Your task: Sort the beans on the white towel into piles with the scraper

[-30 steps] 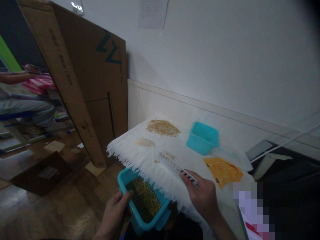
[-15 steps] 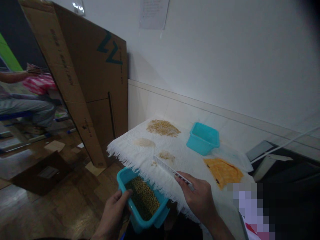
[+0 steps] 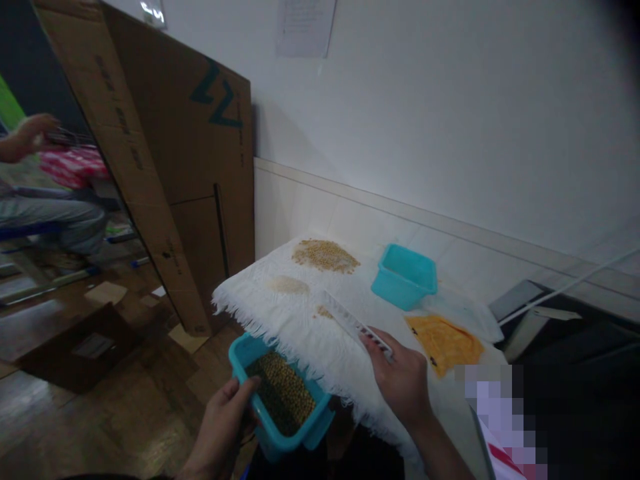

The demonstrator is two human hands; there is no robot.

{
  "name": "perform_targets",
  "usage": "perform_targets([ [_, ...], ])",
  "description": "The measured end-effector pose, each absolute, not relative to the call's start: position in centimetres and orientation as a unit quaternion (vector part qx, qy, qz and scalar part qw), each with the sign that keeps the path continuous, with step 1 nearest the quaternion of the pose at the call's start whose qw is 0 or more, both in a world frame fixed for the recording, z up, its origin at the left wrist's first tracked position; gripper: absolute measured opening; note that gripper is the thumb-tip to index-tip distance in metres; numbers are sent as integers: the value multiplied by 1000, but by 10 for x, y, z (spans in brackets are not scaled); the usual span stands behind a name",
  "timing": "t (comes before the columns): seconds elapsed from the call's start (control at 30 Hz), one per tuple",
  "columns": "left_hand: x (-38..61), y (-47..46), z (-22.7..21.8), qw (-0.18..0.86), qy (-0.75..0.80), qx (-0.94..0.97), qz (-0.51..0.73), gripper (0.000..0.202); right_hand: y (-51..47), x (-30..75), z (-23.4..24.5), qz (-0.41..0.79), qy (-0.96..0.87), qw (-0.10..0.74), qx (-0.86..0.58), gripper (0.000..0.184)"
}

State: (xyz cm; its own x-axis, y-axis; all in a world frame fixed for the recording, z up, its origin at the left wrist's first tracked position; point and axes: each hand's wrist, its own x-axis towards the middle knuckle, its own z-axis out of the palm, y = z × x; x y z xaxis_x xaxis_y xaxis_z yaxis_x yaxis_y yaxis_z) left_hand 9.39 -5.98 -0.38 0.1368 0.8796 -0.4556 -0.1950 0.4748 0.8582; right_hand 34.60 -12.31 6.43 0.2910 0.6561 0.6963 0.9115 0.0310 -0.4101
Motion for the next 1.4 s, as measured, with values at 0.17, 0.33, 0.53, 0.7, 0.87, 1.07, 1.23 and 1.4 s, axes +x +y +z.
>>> perform_targets([
  [0.17,95,-60,-1,681,527,317,398,31,-114,352,60,-118,-582,412,-691,34],
  [0.33,95,-61,2,681,527,314,400,30,-117,348,63,-101,-593,415,-682,32],
  [0.53,96,-62,-3,680,530,313,400,31,-119,345,64,-86,-598,419,-678,28],
  [0.7,93,-63,0,687,519,321,396,31,-121,342,64,-81,-607,425,-667,27],
  [0.87,94,-63,-1,690,511,326,395,32,-119,344,64,-82,-603,431,-666,27],
  [1.07,94,-62,-4,698,512,317,388,32,-120,342,63,-55,-617,429,-658,23],
  [1.23,93,-62,-8,685,511,332,400,33,-124,337,61,-54,-636,435,-635,21],
  [1.4,93,-61,-11,679,522,335,393,35,-130,327,65,-72,-661,438,-605,20],
])
